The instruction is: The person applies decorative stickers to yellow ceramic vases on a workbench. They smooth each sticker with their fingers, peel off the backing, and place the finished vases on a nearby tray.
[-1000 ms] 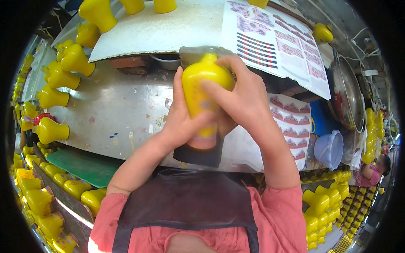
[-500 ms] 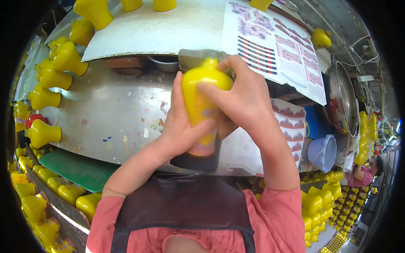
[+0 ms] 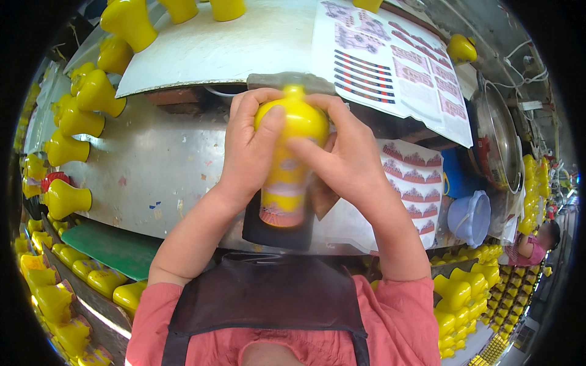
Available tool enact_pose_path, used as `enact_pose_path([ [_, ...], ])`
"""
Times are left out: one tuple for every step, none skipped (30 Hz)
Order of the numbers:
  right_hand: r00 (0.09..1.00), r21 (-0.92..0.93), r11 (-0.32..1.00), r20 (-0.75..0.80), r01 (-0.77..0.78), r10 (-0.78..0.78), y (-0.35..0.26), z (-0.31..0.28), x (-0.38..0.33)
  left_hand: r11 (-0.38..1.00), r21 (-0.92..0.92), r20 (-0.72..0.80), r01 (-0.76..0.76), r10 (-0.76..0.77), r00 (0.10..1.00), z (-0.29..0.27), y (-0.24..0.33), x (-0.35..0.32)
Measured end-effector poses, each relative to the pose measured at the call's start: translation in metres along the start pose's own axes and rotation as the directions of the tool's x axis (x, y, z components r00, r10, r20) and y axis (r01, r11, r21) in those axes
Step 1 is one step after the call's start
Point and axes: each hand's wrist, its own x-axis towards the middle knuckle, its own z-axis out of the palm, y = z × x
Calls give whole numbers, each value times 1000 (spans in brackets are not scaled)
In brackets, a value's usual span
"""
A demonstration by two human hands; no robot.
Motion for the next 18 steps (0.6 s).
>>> enact_pose_path([
  [1000, -5, 1000, -9, 19, -19, 1, 0, 1, 1000, -10, 0, 6, -6, 1000, 0, 0, 0],
  [1000, -4, 1000, -7, 14, -14, 1, 0, 1, 1000, -23, -5, 18, -18, 1000, 1, 0, -1],
  [1000, 0, 1000, -12, 20, -20, 2, -1, 1, 1000, -19, -2, 15, -15, 1000, 1, 0, -1],
  [1000, 3, 1000, -16, 26, -26, 1, -1, 2, 1000, -17, -2, 17, -17, 1000, 1, -1, -2],
  [999, -2, 1000, -15, 28, -28, 1, -1, 2, 1000, -17, -5, 17, -17, 1000, 0, -1, -2],
  [999, -7, 1000, -16, 30, -30, 0, -1, 2, 1000, -15, -3, 20, -20, 1000, 0, -1, -2],
  [999, -13, 999, -17, 31, -31, 0, -1, 2, 1000, -16, -2, 20, -20, 1000, 0, -1, -2],
  [999, -7, 1000, -18, 30, -30, 0, 0, 2, 1000, -15, 4, 11, -11, 1000, 0, -1, -2],
  [999, -1, 1000, -19, 29, -29, -1, 0, 2, 999, -38, 16, 38, -37, 999, -1, -1, -3],
  [999, 3, 1000, -20, 29, -29, 0, 0, 1, 997, -59, 33, 55, -54, 998, -2, -2, -4],
  [999, 6, 1000, -22, 24, -24, 0, 0, 1, 995, -86, 35, 53, -50, 998, -3, -2, -5],
  [1000, 9, 1000, -23, 20, -20, 0, 0, 0, 997, -68, 32, 28, -26, 999, -3, -3, -7],
  [999, 17, 999, -23, 29, -28, 0, -1, 0, 998, -55, 16, -19, 20, 1000, -3, -3, -11],
  [997, -74, 996, -54, 57, -61, 0, -2, -2, 997, -37, 13, -74, 74, 997, -3, -4, -12],
  [991, -160, 983, -76, 93, -107, 1, -2, -3, 996, -47, 33, -78, 80, 996, -4, -5, -14],
  [977, -244, 956, -91, 165, -192, 1, -3, -5, 995, -52, 60, -91, 94, 994, -6, -6, -15],
  [946, -321, 905, -70, 280, -317, 0, -2, -7, 993, -56, 81, -103, 107, 991, -7, -8, -15],
  [883, -389, 820, -33, 420, -468, 0, -2, -8, 992, -76, 86, -102, 109, 990, -7, -9, -16],
])
